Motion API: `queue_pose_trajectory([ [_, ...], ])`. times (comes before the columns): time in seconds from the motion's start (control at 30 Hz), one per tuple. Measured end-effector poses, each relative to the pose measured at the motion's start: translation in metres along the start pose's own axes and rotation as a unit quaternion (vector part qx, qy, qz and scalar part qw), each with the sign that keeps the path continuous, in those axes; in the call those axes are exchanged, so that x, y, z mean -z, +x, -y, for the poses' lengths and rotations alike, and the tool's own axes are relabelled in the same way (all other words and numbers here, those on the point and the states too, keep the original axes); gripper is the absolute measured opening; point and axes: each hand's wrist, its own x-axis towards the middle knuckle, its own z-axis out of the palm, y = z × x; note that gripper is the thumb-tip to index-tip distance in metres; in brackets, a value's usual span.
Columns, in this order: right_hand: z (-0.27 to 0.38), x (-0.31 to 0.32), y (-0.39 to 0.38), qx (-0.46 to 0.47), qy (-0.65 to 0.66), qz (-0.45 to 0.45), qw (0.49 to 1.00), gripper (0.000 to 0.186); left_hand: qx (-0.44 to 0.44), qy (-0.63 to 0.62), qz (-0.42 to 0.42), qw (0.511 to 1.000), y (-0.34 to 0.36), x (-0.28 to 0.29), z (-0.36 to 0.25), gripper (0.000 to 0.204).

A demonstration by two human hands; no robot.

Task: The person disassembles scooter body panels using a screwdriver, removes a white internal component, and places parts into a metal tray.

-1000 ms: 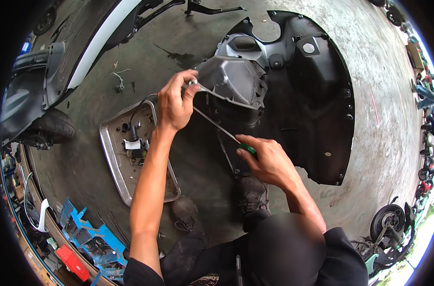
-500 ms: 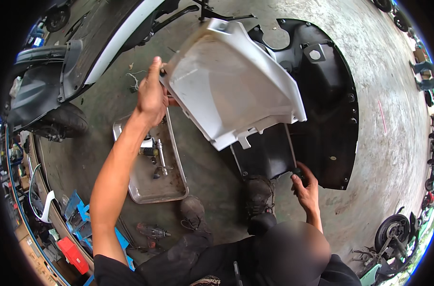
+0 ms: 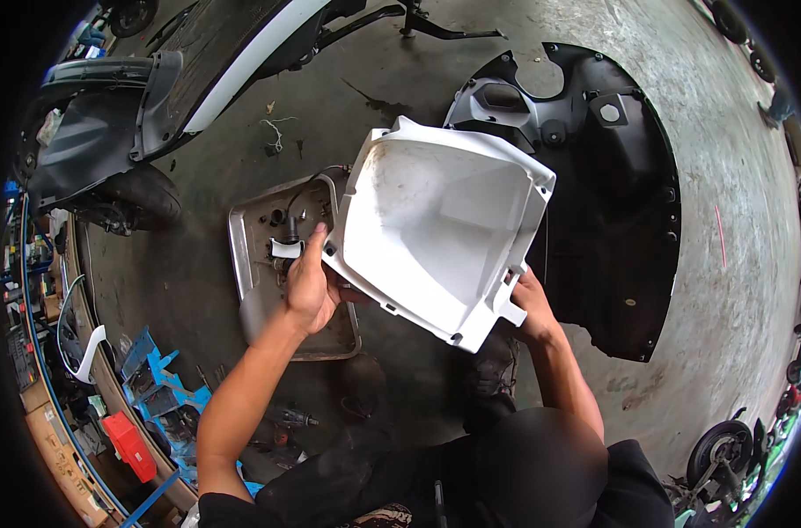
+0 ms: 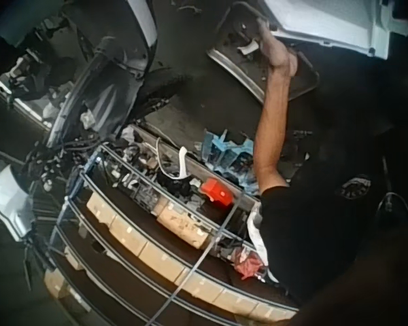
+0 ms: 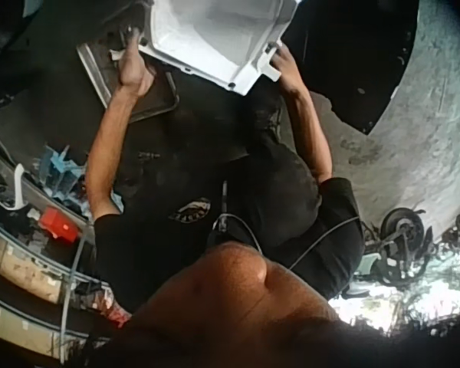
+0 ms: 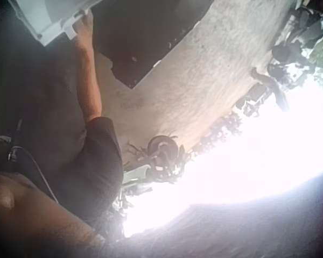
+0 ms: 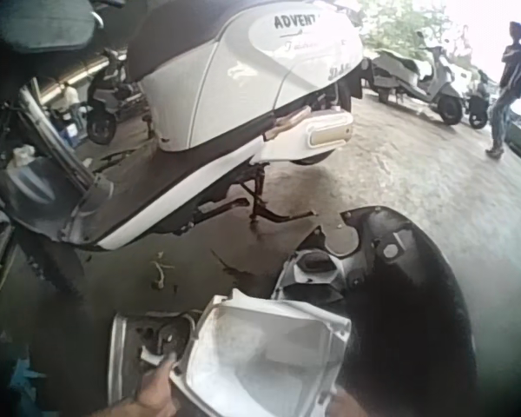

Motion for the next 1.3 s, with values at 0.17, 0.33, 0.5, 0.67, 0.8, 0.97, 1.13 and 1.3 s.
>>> queue_pose_trajectory([
  [0.17, 0.009, -0.022, 0.002, -0.072, 0.248, 0.119, 0.959, 0.069, -0.095, 0.150, 0.054, 0.983, 0.002, 0.036, 0.034, 0.054],
  [0.33, 0.009, -0.011, -0.002, -0.059, 0.185, 0.043, 0.980, 0.072, -0.197, 0.299, 0.097, 0.929, 0.000, 0.031, 0.049, 0.048],
  [0.5, 0.003, -0.018, -0.002, -0.073, 0.154, -0.054, 0.984, 0.058, -0.228, 0.340, 0.155, 0.899, -0.008, 0.031, 0.060, 0.036],
  [0.67, -0.016, -0.010, 0.002, -0.040, 0.044, -0.148, 0.987, 0.033, -0.210, 0.545, 0.163, 0.795, -0.006, 0.040, 0.049, 0.042],
  [0.8, -0.008, -0.016, -0.006, -0.003, -0.178, -0.163, 0.970, 0.029, -0.224, 0.245, 0.063, 0.941, 0.004, 0.039, 0.055, 0.073],
  [0.97, 0.011, -0.035, -0.016, 0.043, -0.280, -0.126, 0.951, 0.037, -0.330, 0.304, -0.026, 0.893, 0.012, 0.014, 0.028, 0.067],
  [1.13, 0.012, -0.032, -0.017, 0.001, -0.185, -0.113, 0.976, 0.037, -0.335, 0.392, -0.061, 0.855, 0.018, 0.016, 0.013, 0.062],
  [1.3, 0.017, -0.031, -0.022, -0.028, -0.169, -0.119, 0.978, 0.037, -0.294, 0.456, -0.038, 0.839, 0.020, 0.017, 0.005, 0.062],
])
